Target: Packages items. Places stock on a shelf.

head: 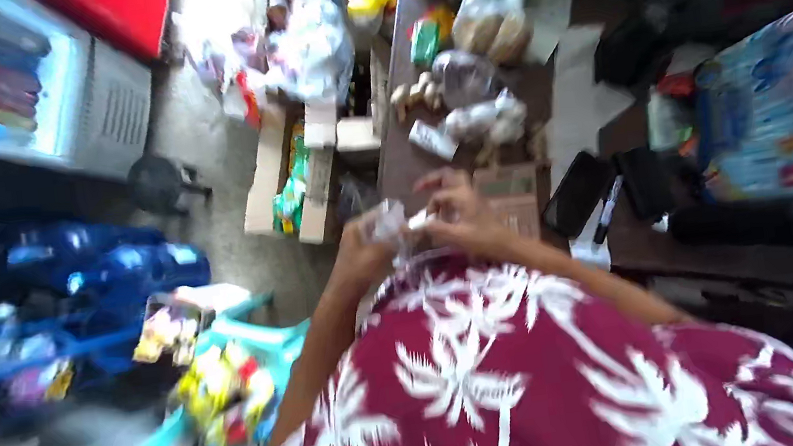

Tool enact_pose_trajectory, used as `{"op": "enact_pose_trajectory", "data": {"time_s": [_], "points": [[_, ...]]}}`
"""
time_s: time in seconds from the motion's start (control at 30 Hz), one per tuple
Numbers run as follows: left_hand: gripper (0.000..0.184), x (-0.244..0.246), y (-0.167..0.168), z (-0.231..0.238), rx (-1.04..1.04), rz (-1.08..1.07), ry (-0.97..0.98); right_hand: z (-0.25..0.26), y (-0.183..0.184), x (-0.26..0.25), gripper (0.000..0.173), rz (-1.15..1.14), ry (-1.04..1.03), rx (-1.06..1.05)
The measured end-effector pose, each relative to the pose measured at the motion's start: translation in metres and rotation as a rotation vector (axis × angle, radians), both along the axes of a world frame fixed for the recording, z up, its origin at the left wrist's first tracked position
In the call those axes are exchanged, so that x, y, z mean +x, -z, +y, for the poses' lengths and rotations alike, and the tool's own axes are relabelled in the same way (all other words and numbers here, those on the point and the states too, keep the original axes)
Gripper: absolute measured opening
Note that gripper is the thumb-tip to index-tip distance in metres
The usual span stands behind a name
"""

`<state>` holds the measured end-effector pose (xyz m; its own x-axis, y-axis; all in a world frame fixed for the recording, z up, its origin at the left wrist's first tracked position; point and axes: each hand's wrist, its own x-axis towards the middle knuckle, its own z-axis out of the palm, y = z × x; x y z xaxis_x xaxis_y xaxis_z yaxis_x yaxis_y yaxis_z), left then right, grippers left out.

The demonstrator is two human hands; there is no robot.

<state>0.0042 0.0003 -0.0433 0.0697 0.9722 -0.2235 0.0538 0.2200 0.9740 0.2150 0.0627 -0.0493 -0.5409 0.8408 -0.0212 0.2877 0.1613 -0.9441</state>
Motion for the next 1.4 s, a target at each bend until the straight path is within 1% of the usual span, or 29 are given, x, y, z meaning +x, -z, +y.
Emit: {"op": "enact_pose_trajectory", "data": {"time_s": [0.03, 0.07, 0.1, 0.13, 0.17, 0.23, 0.33, 0.43, 0.5, 0.63, 0.77, 0.83, 0.9, 0.93, 1.0, 1.07, 1.17, 1.2, 1.27, 1.4], "points": [[0.026, -0.003, -0.001, -0.002, 0.108, 0.161, 0.074, 0.001, -0.003, 0.003, 0.030, 0.084, 0.008, -0.190], [0.029, -0.004, -0.002, 0.003, 0.256, 0.285, 0.141, 0.008, -0.004, 0.005, 0.039, 0.180, 0.000, -0.313], [0.028, -0.002, 0.000, 0.007, 0.420, 0.374, 0.176, 0.016, -0.005, 0.006, 0.039, 0.246, -0.025, -0.352], [0.024, 0.002, 0.001, 0.012, 0.557, 0.441, 0.190, 0.019, -0.004, 0.006, 0.030, 0.260, -0.064, -0.337], [0.022, 0.006, -0.002, 0.013, 0.627, 0.483, 0.210, 0.018, -0.004, 0.004, 0.025, 0.239, -0.096, -0.282], [0.019, 0.015, -0.013, 0.016, 0.636, 0.538, 0.241, 0.016, -0.006, 0.001, 0.021, 0.181, -0.124, -0.165], [0.017, 0.020, -0.018, 0.024, 0.668, 0.561, 0.192, 0.017, -0.003, -0.001, 0.022, 0.185, -0.117, -0.038], [0.014, 0.018, -0.012, 0.029, 0.723, 0.484, 0.121, 0.019, 0.005, -0.002, 0.025, 0.209, -0.100, 0.101], [0.015, 0.016, -0.009, 0.032, 0.736, 0.427, 0.121, 0.020, 0.008, -0.003, 0.025, 0.197, -0.092, 0.170], [0.011, 0.010, -0.001, 0.031, 0.712, 0.366, 0.134, 0.017, 0.014, -0.010, 0.022, 0.118, -0.068, 0.327], [0.020, 0.008, 0.006, 0.024, 0.616, 0.320, 0.060, 0.015, 0.015, -0.013, 0.020, 0.076, -0.014, 0.446], [0.031, 0.010, 0.010, 0.023, 0.589, 0.274, 0.029, 0.014, 0.013, -0.011, 0.020, 0.085, -0.029, 0.425], [0.038, 0.012, 0.012, 0.023, 0.566, 0.292, -0.003, 0.014, 0.013, -0.009, 0.019, 0.086, -0.020, 0.409], [0.036, 0.011, 0.014, 0.024, 0.562, 0.328, -0.020, 0.014, 0.014, -0.008, 0.018, 0.088, -0.010, 0.401], [0.024, 0.009, 0.018, 0.026, 0.545, 0.401, -0.073, 0.013, 0.012, -0.007, 0.016, 0.088, -0.004, 0.356], [0.016, 0.007, 0.019, 0.027, 0.484, 0.370, -0.095, 0.012, 0.010, -0.005, 0.015, 0.097, -0.014, 0.305], [0.018, 0.004, 0.021, 0.029, 0.436, 0.256, -0.055, 0.011, 0.003, -0.002, 0.015, 0.102, -0.057, 0.248], [0.020, 0.003, 0.022, 0.030, 0.466, 0.234, -0.023, 0.011, 0.001, -0.001, 0.015, 0.099, -0.077, 0.242], [0.021, 0.002, 0.024, 0.029, 0.559, 0.258, 0.027, 0.013, -0.006, 0.002, 0.015, 0.078, -0.138, 0.194], [0.015, 0.003, 0.031, 0.031, 0.796, 0.344, 0.003, 0.020, -0.021, 0.011, 0.018, 0.042, -0.236, 0.056]]}}
